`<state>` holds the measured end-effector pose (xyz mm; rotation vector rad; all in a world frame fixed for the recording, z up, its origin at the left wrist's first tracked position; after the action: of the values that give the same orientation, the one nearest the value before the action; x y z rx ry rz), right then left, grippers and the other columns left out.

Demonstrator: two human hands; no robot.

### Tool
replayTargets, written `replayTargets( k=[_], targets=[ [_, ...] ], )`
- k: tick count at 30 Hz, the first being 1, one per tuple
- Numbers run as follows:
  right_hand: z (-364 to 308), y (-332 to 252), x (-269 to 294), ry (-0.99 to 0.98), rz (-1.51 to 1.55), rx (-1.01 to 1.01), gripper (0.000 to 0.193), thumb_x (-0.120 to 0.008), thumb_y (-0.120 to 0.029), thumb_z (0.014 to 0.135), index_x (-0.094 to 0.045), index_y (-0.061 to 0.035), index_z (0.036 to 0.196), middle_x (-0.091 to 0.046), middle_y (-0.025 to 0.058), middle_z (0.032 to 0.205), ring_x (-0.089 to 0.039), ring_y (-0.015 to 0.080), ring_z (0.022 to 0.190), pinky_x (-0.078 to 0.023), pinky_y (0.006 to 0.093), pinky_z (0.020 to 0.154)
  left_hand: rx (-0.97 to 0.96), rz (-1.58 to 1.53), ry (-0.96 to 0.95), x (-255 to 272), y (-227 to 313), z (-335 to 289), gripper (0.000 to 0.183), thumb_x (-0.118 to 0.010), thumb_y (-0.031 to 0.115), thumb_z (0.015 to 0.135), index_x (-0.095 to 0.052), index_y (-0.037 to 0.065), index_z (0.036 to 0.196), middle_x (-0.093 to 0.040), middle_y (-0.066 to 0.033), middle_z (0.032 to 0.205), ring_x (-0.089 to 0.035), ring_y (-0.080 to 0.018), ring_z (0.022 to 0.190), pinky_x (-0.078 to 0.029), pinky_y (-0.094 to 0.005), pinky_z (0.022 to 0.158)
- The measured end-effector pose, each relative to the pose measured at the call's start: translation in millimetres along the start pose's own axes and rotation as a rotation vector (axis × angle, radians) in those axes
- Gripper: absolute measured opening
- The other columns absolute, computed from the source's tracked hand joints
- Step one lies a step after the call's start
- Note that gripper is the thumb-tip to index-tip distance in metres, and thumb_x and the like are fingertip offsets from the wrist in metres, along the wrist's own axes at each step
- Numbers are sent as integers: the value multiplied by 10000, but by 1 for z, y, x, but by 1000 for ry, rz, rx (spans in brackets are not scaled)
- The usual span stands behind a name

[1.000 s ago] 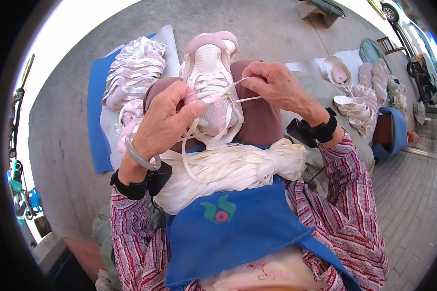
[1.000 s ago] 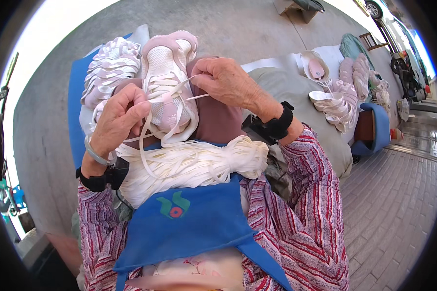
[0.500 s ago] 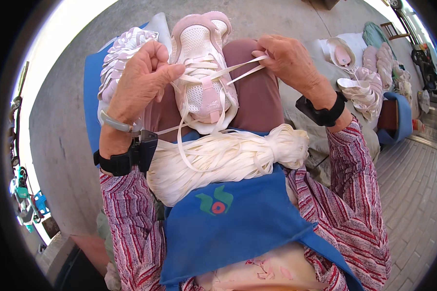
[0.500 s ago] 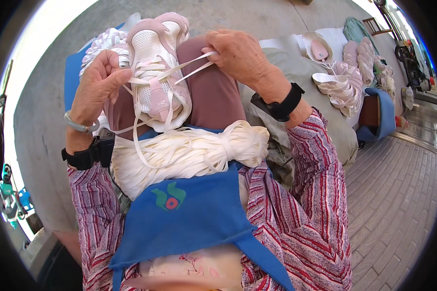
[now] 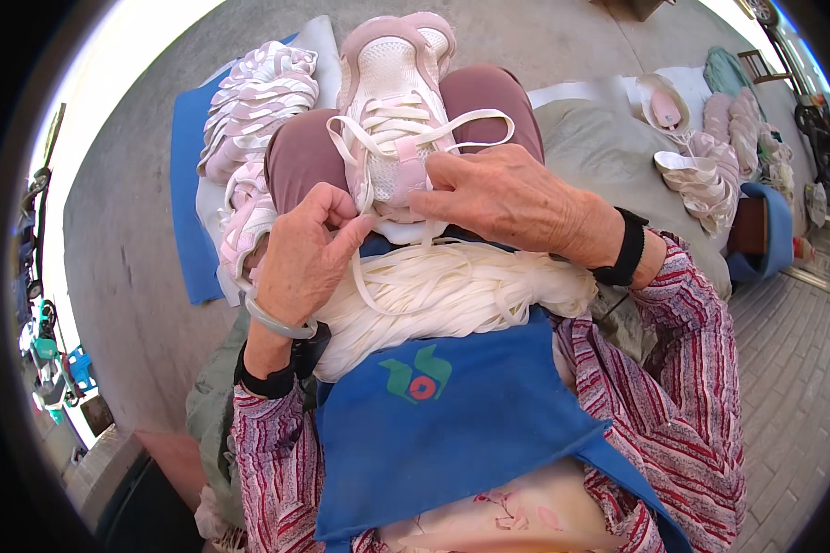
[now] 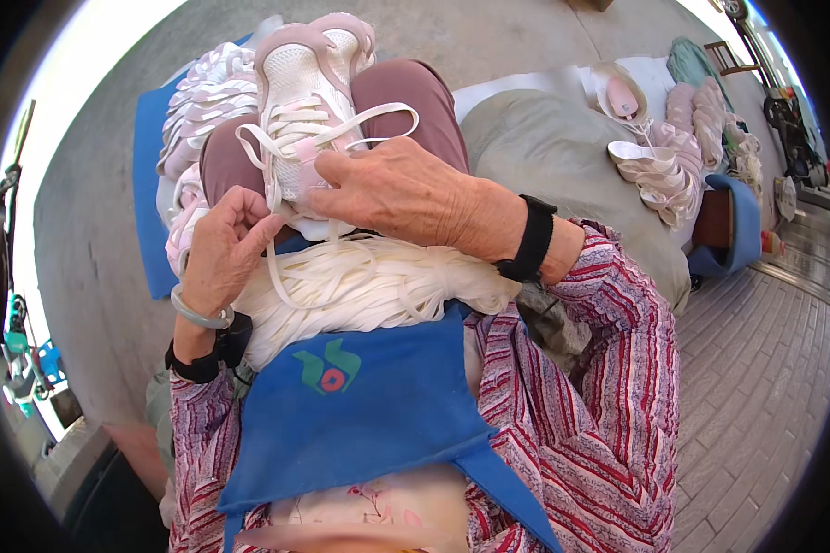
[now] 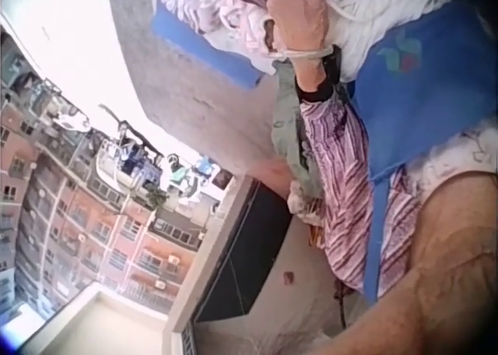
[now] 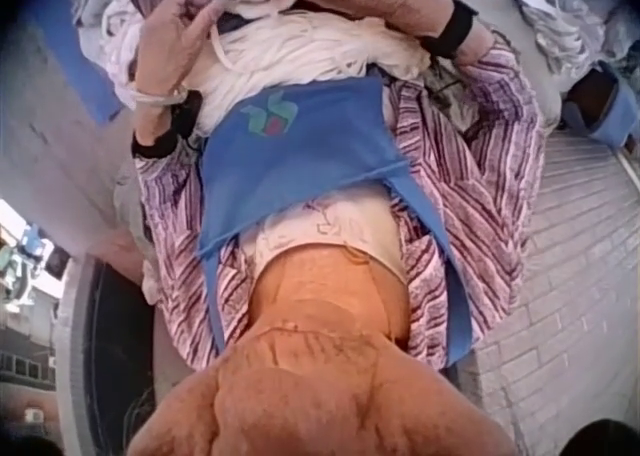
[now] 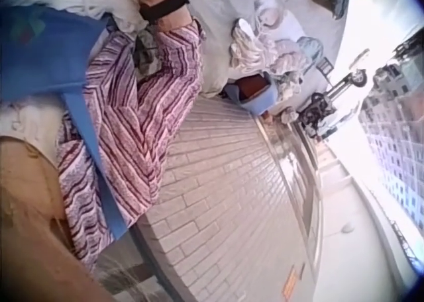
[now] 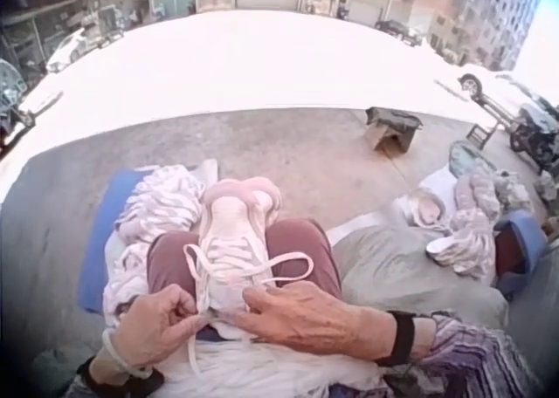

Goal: The recorder is lacing a pink and white shoe while sitting on the floor with many other shoe components nearby.

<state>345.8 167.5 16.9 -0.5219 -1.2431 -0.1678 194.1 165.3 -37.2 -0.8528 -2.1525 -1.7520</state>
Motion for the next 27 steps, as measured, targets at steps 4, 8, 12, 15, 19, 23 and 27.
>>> replayTargets(
  k=[4, 8, 12, 15, 19, 23, 27],
  targets=[
    [5, 1, -1, 36, 17, 42, 160, -599, -116, 823, -600, -82, 979, -524, 70, 930, -631, 223, 674, -494, 319, 542, -1, -127, -66, -8, -6, -9, 156, -661, 116, 884, -548, 10, 900, -621, -43, 729, -519, -68, 596, -430, -239, 539],
    [11, -2, 30, 337, 430, -19, 96, -615, -110, 845, -586, -44, 909, -547, 81, 889, -619, 245, 653, -489, 326, 569, 138, -533, -180, -17, 18, -25, 86, -596, 100, 936, -537, 45, 907, -614, -8, 755, -533, -42, 580, -431, -182, 514],
    [23, 8, 33, 265, 779, -259, 134, -631, -155, 881, -587, -28, 887, -566, 103, 795, -614, 291, 674, -493, 352, 604, 86, -703, -235, -20, 35, -20, 121, -518, 137, 991, -553, 22, 1003, -611, -24, 773, -567, -53, 598, -458, -180, 523],
    [29, -41, 33, 319, 534, 34, 184, -636, -194, 860, -584, -19, 843, -571, 114, 868, -629, 298, 752, -524, 384, 623, 100, -813, -309, -26, 33, -16, 289, -449, 236, 1026, -590, -12, 1073, -625, -40, 801, -592, -72, 658, -485, -198, 581],
    [38, -72, 11, 150, 332, 174, 186, -639, -133, 774, -569, -44, 922, -523, 108, 887, -610, 252, 753, -522, 362, 595, 228, -843, -398, -30, 42, -6, 302, -468, 250, 1014, -629, -5, 991, -641, -31, 849, -578, -71, 761, -474, -211, 690],
    [34, -74, 32, 267, 475, 177, 163, -621, -128, 784, -555, -40, 905, -517, 102, 843, -623, 264, 733, -531, 377, 592, 235, -1014, -416, -25, 22, -7, 213, -525, 201, 990, -626, 15, 961, -627, -2, 834, -575, -69, 771, -470, -215, 694],
    [8, -19, 30, 329, 609, -215, 139, -619, -101, 860, -587, -32, 976, -565, 118, 821, -612, 313, 725, -510, 399, 612, -6, -488, -214, -3, 31, -12, 132, -567, 139, 961, -628, 26, 935, -620, -21, 818, -591, -100, 753, -466, -261, 645]
  ],
)
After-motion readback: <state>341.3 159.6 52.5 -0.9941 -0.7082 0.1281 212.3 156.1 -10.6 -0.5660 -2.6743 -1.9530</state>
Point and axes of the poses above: each hand's wrist, its own z-axis towards the middle knuckle, its own x-axis out of the back of the hand, y = z × x, the point moved 9 cm from there along z, towards the middle knuckle
